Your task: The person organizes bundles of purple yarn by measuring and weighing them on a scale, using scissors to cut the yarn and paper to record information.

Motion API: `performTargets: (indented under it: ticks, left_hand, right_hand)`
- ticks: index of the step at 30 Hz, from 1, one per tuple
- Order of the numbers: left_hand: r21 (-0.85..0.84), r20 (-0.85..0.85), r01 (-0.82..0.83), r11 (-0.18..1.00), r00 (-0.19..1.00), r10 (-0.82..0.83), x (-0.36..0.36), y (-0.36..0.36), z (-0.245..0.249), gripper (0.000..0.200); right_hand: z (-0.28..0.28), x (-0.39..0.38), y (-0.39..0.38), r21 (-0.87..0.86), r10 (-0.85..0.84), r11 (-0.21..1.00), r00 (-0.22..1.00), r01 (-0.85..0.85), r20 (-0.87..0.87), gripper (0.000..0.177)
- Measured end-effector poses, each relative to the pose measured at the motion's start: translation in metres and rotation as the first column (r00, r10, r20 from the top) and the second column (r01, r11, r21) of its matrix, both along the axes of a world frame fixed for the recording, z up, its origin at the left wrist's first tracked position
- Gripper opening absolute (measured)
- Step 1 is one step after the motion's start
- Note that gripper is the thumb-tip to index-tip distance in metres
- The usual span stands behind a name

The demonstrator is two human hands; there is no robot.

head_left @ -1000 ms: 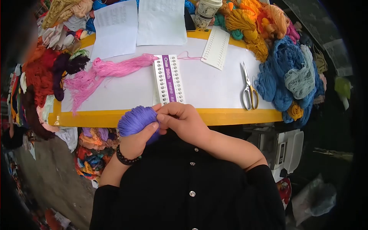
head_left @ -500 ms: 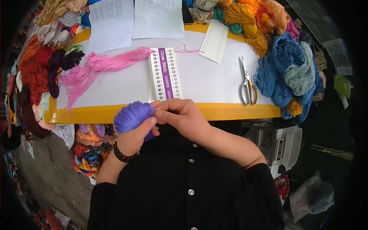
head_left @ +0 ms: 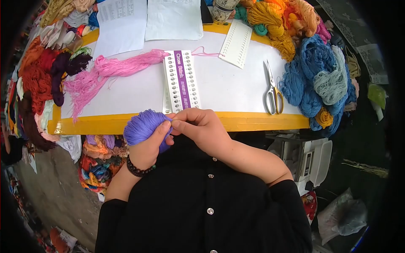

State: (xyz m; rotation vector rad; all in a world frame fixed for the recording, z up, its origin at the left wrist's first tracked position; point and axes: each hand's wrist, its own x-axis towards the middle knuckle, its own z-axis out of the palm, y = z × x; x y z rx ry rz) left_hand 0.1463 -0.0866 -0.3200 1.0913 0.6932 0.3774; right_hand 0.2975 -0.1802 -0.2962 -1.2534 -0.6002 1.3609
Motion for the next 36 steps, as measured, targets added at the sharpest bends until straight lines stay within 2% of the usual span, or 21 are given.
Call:
performTargets:
  ticks: [2,6,7,8,10,11,12,14,15,16,18,19,20,21,22,24,27,34,35,36]
  left_hand:
    - [0.030,0.021,-0.011,0.999,1.000,0.010,0.000,-0.001,-0.002,0.028]
    - [-0.066,0.039,-0.159,0.985,0.986,0.162,0.004,-0.008,0.001,0.024]
    - [-0.103,0.031,-0.226,0.969,0.973,0.231,0.005,-0.009,0.002,0.023]
    - [-0.103,0.032,-0.225,0.969,0.973,0.229,0.004,-0.007,0.002,0.023]
    - [-0.040,0.147,-0.196,0.980,0.969,0.200,-0.001,0.001,0.001,0.024]
    - [-0.011,0.167,-0.089,0.996,0.982,0.089,-0.005,0.006,0.003,0.031]
    - [-0.012,0.164,-0.087,0.996,0.983,0.088,-0.005,0.004,0.004,0.031]
    - [-0.041,0.145,0.034,0.999,0.989,-0.028,-0.001,-0.001,0.005,0.040]
    - [-0.041,0.145,0.036,0.999,0.989,-0.030,0.001,-0.002,0.003,0.040]
    - [0.010,0.127,0.028,1.000,0.991,-0.029,0.002,-0.003,-0.001,0.041]
    - [0.109,0.091,0.014,0.994,0.996,-0.024,0.005,-0.005,-0.007,0.046]
    - [0.108,0.091,0.015,0.994,0.996,-0.025,0.005,-0.006,-0.004,0.046]
    - [0.020,0.095,0.022,1.000,0.995,-0.024,0.005,-0.007,0.002,0.045]
    - [-0.068,0.099,0.028,0.997,0.995,-0.021,0.005,-0.008,0.006,0.045]
    - [-0.069,0.099,0.027,0.997,0.995,-0.020,0.003,-0.006,0.005,0.045]
    - [-0.086,0.075,0.092,0.992,0.993,-0.086,-0.003,0.000,0.003,0.046]
    - [-0.121,0.061,0.063,0.991,0.997,-0.056,-0.003,0.000,0.002,0.044]
    - [-0.111,0.122,0.030,0.993,0.992,-0.016,-0.002,-0.002,-0.002,0.039]
    - [-0.046,0.076,0.062,0.997,0.995,-0.058,-0.001,-0.002,-0.001,0.040]
    - [0.017,0.026,0.096,0.995,0.995,-0.096,0.000,-0.003,0.000,0.040]
  right_hand:
    - [-0.004,0.001,0.000,0.018,0.031,0.999,0.999,-0.030,-0.041,0.013]
    - [-0.010,-0.001,0.002,0.064,-0.015,0.998,0.998,0.019,-0.061,0.014]
    - [-0.014,-0.001,0.003,0.069,-0.092,0.993,0.990,0.100,-0.104,0.013]
    - [-0.016,0.000,0.003,0.070,-0.169,0.981,0.975,0.181,-0.147,0.013]
    - [-0.016,0.016,0.004,0.038,-0.127,0.985,0.859,0.168,-0.496,0.015]
    - [-0.019,0.018,0.005,0.033,-0.095,0.990,0.822,0.137,-0.562,0.016]
    - [-0.017,0.015,0.005,0.031,-0.098,0.990,0.820,0.139,-0.564,0.016]
    - [-0.009,0.007,0.007,-0.111,-0.049,0.994,0.969,0.023,-0.240,0.016]
    - [-0.009,0.005,0.008,-0.061,0.025,0.997,0.983,-0.036,-0.181,0.016]
    - [-0.011,0.003,0.008,-0.061,0.023,0.998,0.983,-0.034,-0.181,0.016]
    - [-0.017,-0.001,0.007,-0.071,0.013,0.997,0.999,-0.016,-0.031,0.015]
    - [-0.016,0.000,0.007,-0.065,0.020,0.998,0.999,-0.022,-0.036,0.013]
    - [-0.013,0.000,0.006,-0.066,0.019,0.998,0.999,-0.022,-0.037,0.013]
    - [-0.010,0.000,0.006,-0.045,0.021,0.999,0.994,-0.026,-0.112,0.012]
    - [-0.007,0.001,0.005,-0.024,0.025,0.999,0.982,-0.030,-0.186,0.012]
    - [-0.004,0.001,0.003,-0.014,0.030,0.999,0.984,-0.033,-0.177,0.012]
    - [-0.003,0.000,0.003,-0.004,0.026,1.000,0.984,-0.027,-0.175,0.013]
    - [-0.007,0.000,0.003,0.002,0.009,1.000,0.989,-0.009,-0.145,0.014]
    - [-0.007,0.000,0.003,0.002,0.009,1.000,0.989,-0.009,-0.144,0.014]
    - [-0.007,0.000,0.003,-0.026,0.036,0.999,0.998,-0.038,-0.052,0.014]
